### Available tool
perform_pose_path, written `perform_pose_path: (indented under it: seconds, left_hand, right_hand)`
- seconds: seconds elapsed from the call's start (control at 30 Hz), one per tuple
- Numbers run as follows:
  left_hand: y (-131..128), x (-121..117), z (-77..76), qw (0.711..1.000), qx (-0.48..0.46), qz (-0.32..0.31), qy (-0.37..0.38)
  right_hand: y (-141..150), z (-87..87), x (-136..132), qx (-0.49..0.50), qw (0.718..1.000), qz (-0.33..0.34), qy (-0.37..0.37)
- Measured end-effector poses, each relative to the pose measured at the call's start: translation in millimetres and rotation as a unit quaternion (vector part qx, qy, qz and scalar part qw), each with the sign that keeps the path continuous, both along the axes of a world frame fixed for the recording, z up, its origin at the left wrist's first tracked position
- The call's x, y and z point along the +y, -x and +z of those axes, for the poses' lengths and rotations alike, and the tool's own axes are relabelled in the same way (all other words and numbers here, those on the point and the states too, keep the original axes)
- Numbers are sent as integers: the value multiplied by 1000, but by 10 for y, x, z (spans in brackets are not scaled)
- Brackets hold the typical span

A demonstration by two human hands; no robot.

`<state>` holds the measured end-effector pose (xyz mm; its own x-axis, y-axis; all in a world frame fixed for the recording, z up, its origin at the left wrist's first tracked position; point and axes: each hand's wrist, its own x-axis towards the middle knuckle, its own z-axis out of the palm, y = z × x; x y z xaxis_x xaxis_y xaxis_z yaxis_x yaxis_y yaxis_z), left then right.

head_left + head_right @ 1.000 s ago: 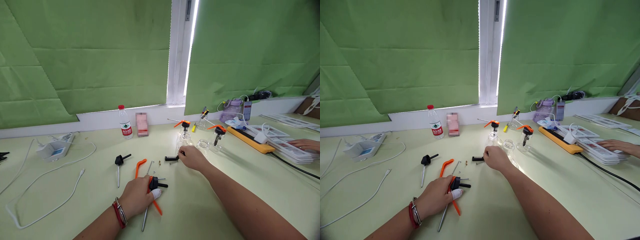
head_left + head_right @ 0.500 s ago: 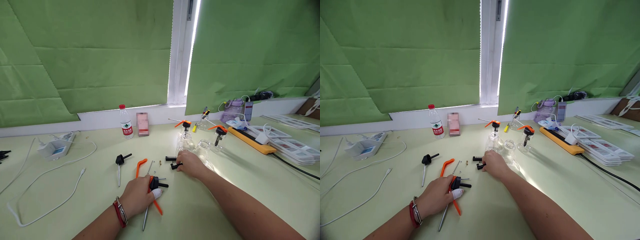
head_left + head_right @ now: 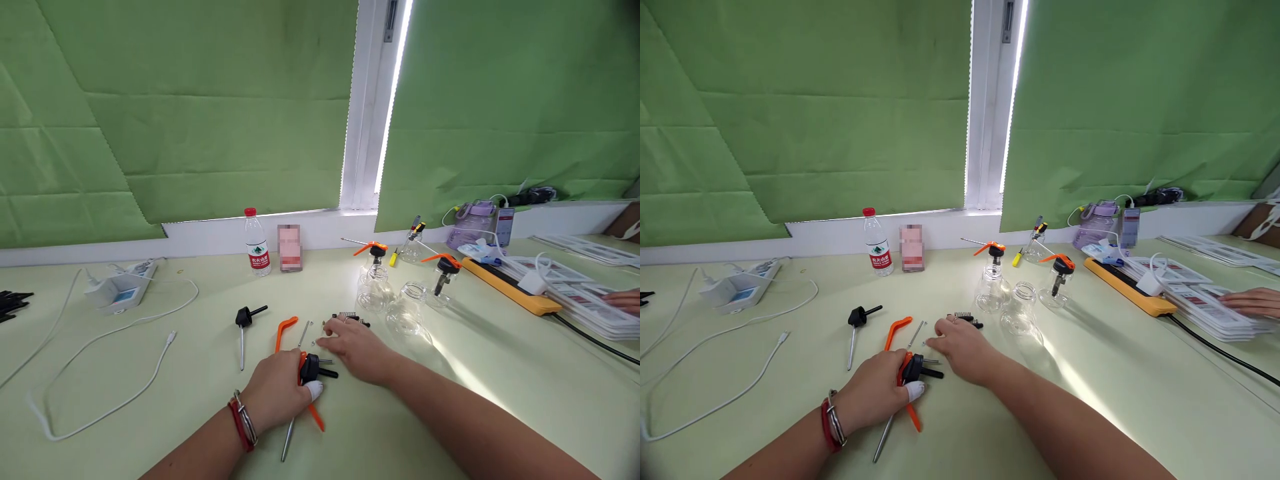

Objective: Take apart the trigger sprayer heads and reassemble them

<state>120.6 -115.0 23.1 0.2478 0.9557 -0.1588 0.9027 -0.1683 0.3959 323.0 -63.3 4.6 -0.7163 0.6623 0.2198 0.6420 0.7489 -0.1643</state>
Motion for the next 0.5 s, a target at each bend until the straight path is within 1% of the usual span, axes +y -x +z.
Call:
perform_pose_path:
  seconds: [0.07, 0.17, 0.23, 0.3, 0.37, 0.43, 0.5]
  left_hand:
    - [7, -4, 0, 1000, 11, -3, -5]
    - [4, -15, 9, 1000, 20, -6, -17]
    - [-1, -14, 13, 1000, 14, -4, -20]
    - [2, -2, 6, 1000, -1, 1, -20]
    - [13, 21, -15, 999, -25, 7, -19]
    - [26, 49, -46, 998, -59, 10, -18]
    - [32, 76, -78, 995, -94, 12, -21]
  right_hand:
    - [69, -45, -4, -35, 999, 18, -18]
    - [104, -78, 29, -47, 999, -8, -26]
    - [99, -52, 34, -32, 999, -26, -21]
    - [86, 6, 6, 11, 999, -33, -1]
    - [71, 66, -41, 77, 995, -29, 48]
    - [58, 93, -85, 124, 983, -18, 132]
    - [54, 78, -110, 142, 963, -16, 228]
